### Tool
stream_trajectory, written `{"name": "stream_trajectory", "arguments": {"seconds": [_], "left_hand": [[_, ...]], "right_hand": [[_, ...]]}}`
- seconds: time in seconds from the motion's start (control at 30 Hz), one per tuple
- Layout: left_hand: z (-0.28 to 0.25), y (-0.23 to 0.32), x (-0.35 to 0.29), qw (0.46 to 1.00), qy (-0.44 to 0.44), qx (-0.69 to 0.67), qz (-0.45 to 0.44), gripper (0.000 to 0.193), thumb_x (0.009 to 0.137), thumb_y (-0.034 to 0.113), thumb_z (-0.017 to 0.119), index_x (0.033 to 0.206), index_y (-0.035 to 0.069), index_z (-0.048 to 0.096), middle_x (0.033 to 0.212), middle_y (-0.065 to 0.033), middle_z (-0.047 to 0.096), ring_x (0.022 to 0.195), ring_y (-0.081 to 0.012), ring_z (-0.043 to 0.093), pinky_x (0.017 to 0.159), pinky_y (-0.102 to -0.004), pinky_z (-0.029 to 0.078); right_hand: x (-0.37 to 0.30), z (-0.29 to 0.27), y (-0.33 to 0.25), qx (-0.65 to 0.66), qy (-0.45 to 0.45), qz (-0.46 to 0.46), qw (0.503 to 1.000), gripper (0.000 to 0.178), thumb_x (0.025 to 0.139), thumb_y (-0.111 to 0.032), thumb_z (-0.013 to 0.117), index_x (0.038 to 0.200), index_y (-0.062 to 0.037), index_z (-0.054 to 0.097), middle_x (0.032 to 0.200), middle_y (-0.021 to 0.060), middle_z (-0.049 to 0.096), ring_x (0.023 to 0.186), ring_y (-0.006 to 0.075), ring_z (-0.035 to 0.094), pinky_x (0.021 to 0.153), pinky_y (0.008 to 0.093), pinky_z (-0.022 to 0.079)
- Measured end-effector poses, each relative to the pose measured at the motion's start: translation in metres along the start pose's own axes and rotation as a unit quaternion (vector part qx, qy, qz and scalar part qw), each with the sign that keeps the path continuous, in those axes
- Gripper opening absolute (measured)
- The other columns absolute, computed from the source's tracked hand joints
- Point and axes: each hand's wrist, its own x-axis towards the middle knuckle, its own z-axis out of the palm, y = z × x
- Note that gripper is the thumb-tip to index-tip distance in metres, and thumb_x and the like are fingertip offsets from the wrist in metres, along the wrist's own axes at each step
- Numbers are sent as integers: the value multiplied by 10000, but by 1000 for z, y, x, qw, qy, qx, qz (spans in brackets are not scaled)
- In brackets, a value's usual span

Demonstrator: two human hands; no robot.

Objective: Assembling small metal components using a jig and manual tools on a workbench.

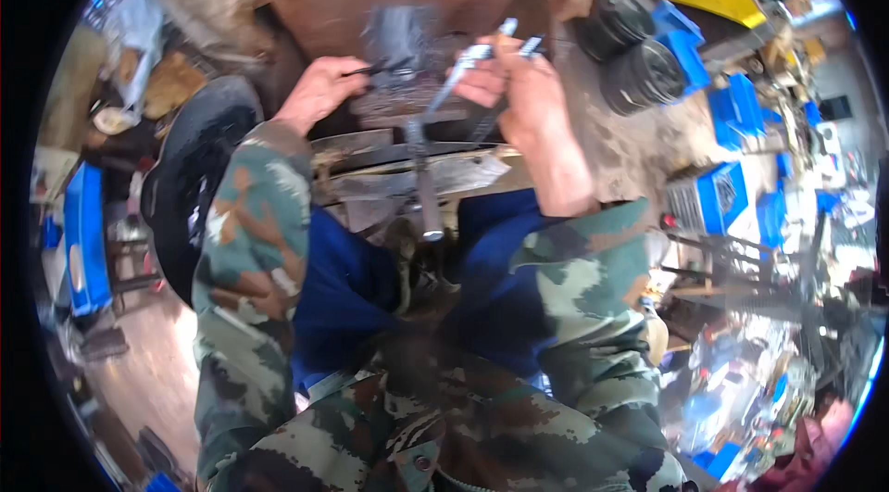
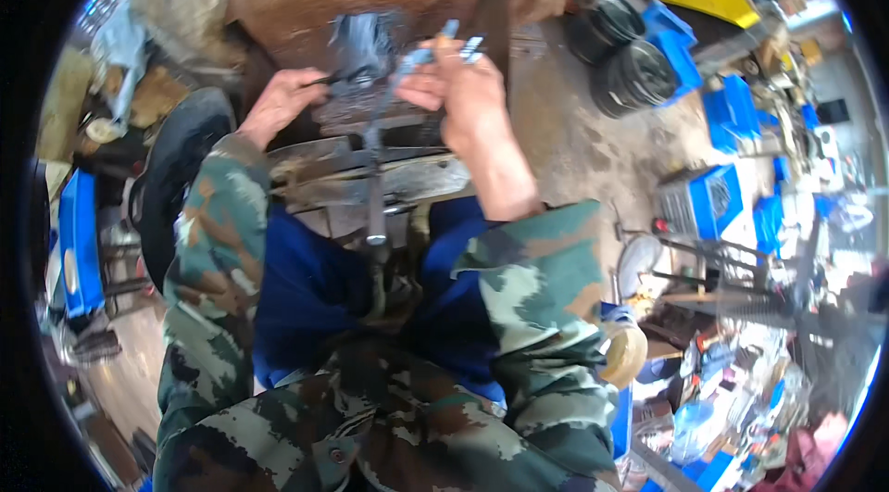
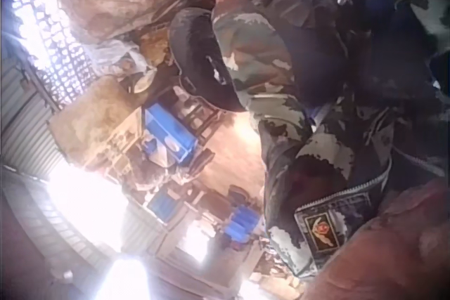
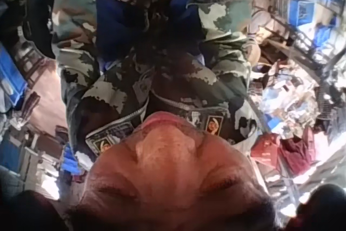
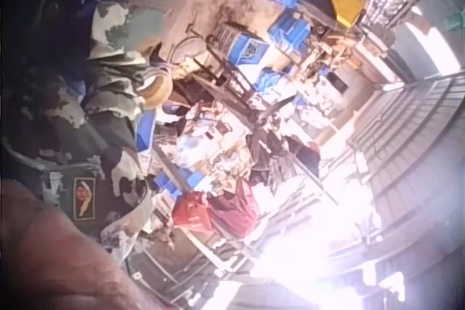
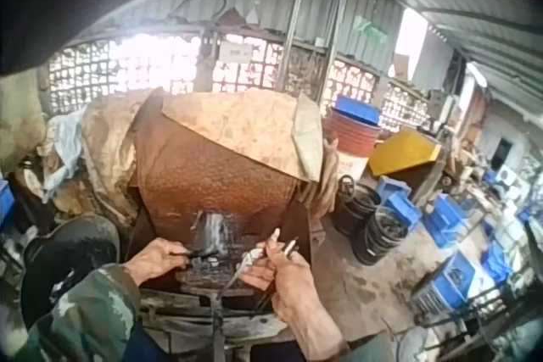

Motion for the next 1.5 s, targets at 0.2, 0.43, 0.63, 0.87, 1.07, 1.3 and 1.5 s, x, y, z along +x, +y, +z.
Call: {"name": "stream_trajectory", "arguments": {"seconds": [0.2,0.43,0.63,0.87,1.07,1.3,1.5], "left_hand": [[-9,5,-14,991,27,127,37,181,911,26,563,1052,-26,664,845,-21,590,757,-123,543,708,-261,442],[-44,-45,-5,997,-2,75,9,271,909,-24,507,1146,-31,640,979,-12,589,866,-92,530,759,-235,434],[-30,-35,6,929,50,339,140,282,856,-106,479,1091,-89,634,997,-132,611,896,-206,580,825,-279,458],[-59,-34,-2,982,51,149,-101,269,961,38,523,1202,-35,617,985,-58,628,901,-139,564,810,-279,456],[-13,40,-1,987,151,36,-38,311,1001,190,569,1245,1,605,1039,4,633,777,-56,525,688,-205,415],[41,73,-4,982,104,-146,-56,314,941,163,676,1221,34,618,933,68,616,659,21,427,541,-174,276],[30,76,4,947,140,-290,-14,238,948,166,664,1143,36,626,859,46,560,661,-36,475,666,-198,443]], "right_hand": [[13,-2,38,113,-62,-40,991,215,978,-179,501,1061,-1,590,840,172,597,673,311,676,608,437,613],[25,17,41,116,11,-5,993,192,1001,-236,472,1011,-50,518,755,116,539,508,226,611,435,367,547],[26,15,43,95,9,-4,995,224,999,-275,485,985,-54,514,744,104,528,486,203,590,408,347,522],[20,25,43,89,4,14,996,192,998,-233,457,1005,-50,514,775,115,518,496,200,585,414,352,534],[4,29,30,99,6,13,995,141,990,-173,469,973,-42,520,741,89,517,476,198,576,405,343,527],[-22,45,29,-173,-23,-241,955,173,965,-83,505,847,30,562,652,129,606,456,201,596,396,313,500],[-67,34,14,-109,-41,-158,981,182,945,-94,544,857,53,602,598,98,635,557,204,669,471,346,524]]}}
